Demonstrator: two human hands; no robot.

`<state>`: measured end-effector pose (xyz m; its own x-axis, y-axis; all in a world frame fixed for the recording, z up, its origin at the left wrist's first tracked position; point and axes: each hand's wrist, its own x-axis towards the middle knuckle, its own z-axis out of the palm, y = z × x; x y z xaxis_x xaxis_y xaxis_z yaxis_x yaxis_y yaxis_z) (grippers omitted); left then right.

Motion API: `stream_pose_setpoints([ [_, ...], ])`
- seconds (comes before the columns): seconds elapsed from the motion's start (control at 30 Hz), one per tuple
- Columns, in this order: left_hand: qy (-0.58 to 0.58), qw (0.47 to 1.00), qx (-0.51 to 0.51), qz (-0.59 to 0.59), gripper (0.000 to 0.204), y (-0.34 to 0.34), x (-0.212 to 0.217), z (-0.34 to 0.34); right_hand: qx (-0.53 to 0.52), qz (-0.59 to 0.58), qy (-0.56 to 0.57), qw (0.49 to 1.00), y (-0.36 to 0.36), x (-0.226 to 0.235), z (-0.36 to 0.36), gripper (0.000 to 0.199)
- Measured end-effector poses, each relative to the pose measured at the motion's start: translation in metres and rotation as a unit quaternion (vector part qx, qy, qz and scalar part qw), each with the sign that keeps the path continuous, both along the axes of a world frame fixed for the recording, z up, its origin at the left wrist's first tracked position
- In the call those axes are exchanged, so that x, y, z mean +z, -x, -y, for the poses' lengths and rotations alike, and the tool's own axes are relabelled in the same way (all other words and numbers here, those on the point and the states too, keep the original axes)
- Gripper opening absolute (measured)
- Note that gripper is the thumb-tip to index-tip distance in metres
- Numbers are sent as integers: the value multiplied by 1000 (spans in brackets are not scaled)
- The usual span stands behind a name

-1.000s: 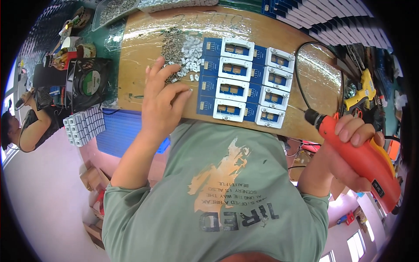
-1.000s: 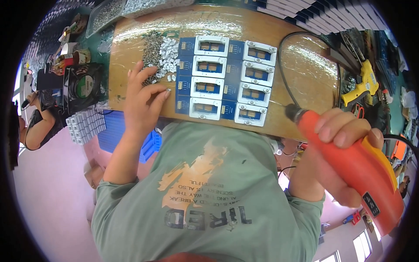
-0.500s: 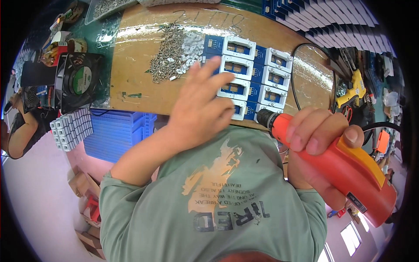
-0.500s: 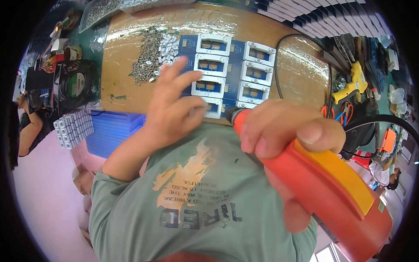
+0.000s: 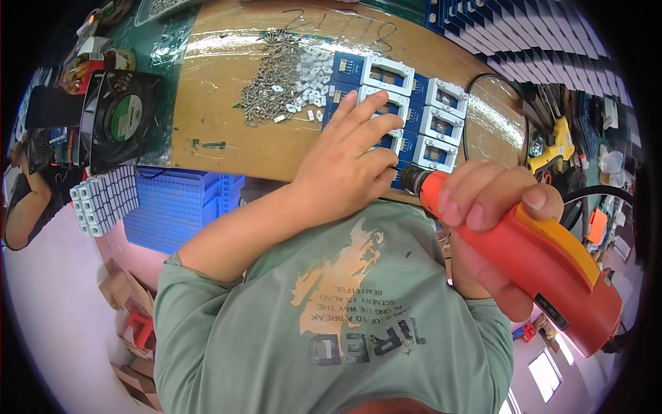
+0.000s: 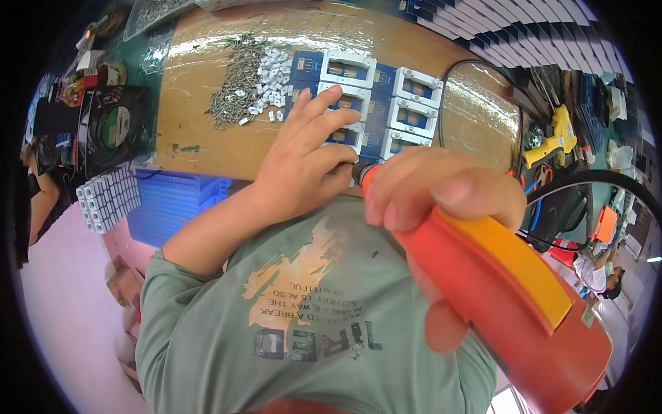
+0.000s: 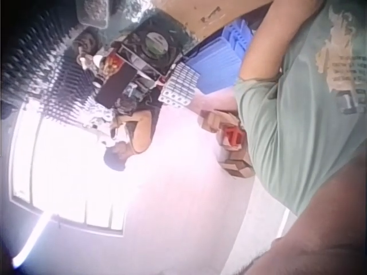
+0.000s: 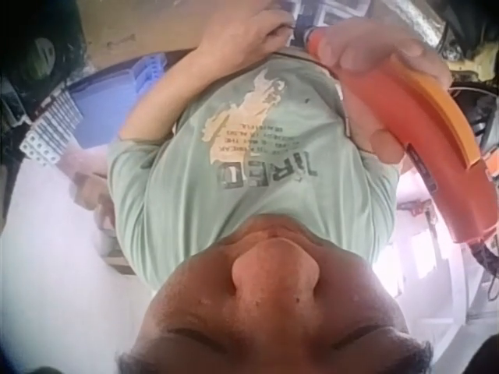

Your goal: The person assembles LED panel fixtures by placing circuit boards and plastic housings into frames, then securing them with screws using an electric screwdriver.

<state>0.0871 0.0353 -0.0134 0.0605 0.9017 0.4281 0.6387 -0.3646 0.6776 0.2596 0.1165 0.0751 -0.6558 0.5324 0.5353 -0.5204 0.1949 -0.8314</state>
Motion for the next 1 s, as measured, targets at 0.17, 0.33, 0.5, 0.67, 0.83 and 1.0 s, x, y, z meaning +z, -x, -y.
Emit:
stream_pose_setpoints([
  [0.17,13,1000,2,18,14,0,-2,2,3,9,-6,1000,5,2,1,90],
  [0.33,16,1000,6,23,13,0,-3,2,5,43,-33,999,11,3,4,85],
  [0.5,16,999,10,31,12,-1,-4,4,25,38,-67,997,15,-1,3,83],
  [0.67,11,1000,-9,17,14,2,-1,4,2,40,-47,998,19,-3,9,83],
  [0.83,18,999,9,26,12,-1,-3,3,-18,90,-10,996,16,4,15,78],
  [1.0,29,999,-4,41,17,2,2,6,-48,85,1,995,15,-1,17,76],
])
